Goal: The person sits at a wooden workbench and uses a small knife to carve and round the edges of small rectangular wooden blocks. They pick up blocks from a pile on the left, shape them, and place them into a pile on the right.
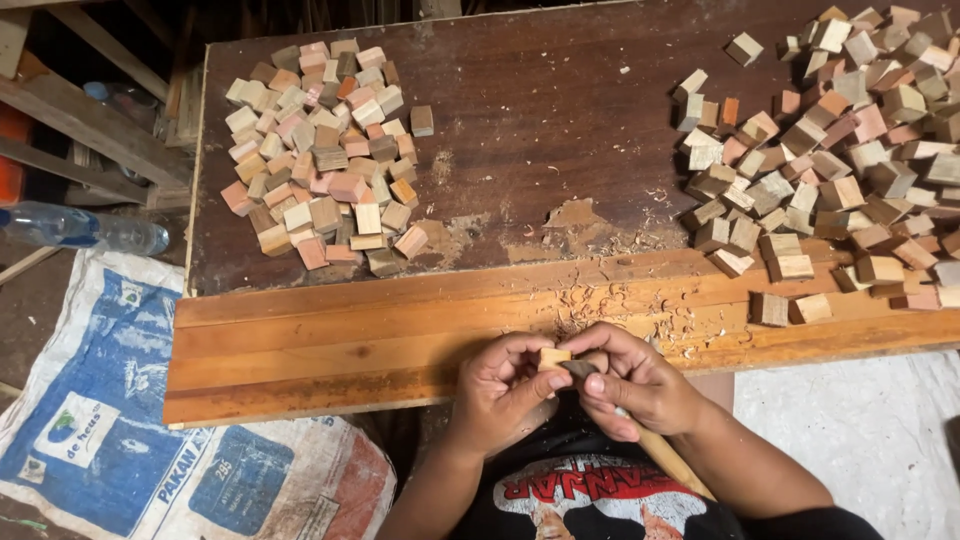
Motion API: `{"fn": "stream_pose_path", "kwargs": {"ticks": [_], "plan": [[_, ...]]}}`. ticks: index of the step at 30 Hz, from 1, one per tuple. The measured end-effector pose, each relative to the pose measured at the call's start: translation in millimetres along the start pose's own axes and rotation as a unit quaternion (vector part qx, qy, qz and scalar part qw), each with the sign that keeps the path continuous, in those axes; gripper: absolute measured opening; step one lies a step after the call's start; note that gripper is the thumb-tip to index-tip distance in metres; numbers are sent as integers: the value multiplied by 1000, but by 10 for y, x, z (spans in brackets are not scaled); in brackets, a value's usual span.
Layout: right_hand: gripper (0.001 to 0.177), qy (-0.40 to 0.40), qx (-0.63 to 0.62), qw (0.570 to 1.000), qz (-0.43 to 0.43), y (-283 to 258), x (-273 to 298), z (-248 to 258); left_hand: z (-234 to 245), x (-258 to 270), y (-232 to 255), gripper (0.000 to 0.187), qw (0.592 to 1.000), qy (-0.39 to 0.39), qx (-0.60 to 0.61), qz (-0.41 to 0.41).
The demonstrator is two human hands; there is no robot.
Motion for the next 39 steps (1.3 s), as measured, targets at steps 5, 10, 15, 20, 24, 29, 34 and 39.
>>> {"fn": "stream_pose_path", "kwargs": {"ticks": [5, 10, 15, 20, 24, 29, 34, 39], "plan": [[34, 17, 98, 995, 10, -43, 13, 212, -40, -38, 141, 27, 995, -51, 75, -43], [37, 21, 118, 992, 33, -237, -78, 241, 29, -39, 276, 24, 994, -83, 69, -34], [42, 136, 226, 965, 12, -461, -600, 98, 756, -367, 675, 26, 922, 86, -379, -5], [40, 101, 215, 971, -38, -436, -1414, 23, 1199, -621, 563, 35, 958, 143, -246, 38], [53, 18, 134, 990, -49, -254, -1685, -130, 1189, -629, 364, 41, 978, 155, 100, 98], [48, 4, 142, 989, -48, -221, -1611, -287, 1096, -469, 126, 40, 957, 180, 209, 91], [39, 30, 143, 988, -49, -265, -1541, -249, 933, -427, 48, 41, 935, 173, 295, 92], [39, 152, 283, 947, -1, -586, -1796, 221, 970, -329, 243, 41, 967, 219, 128, 15]]}}
Point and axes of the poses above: each hand's wrist, its own x-axis away from the middle knuckle, its own z-axis out of the back of the hand, y = z × x, the point moved 5 cm from there along -x, towards the middle knuckle, and after that the axes turned 5 degrees about -x, right-handed, at the moved point
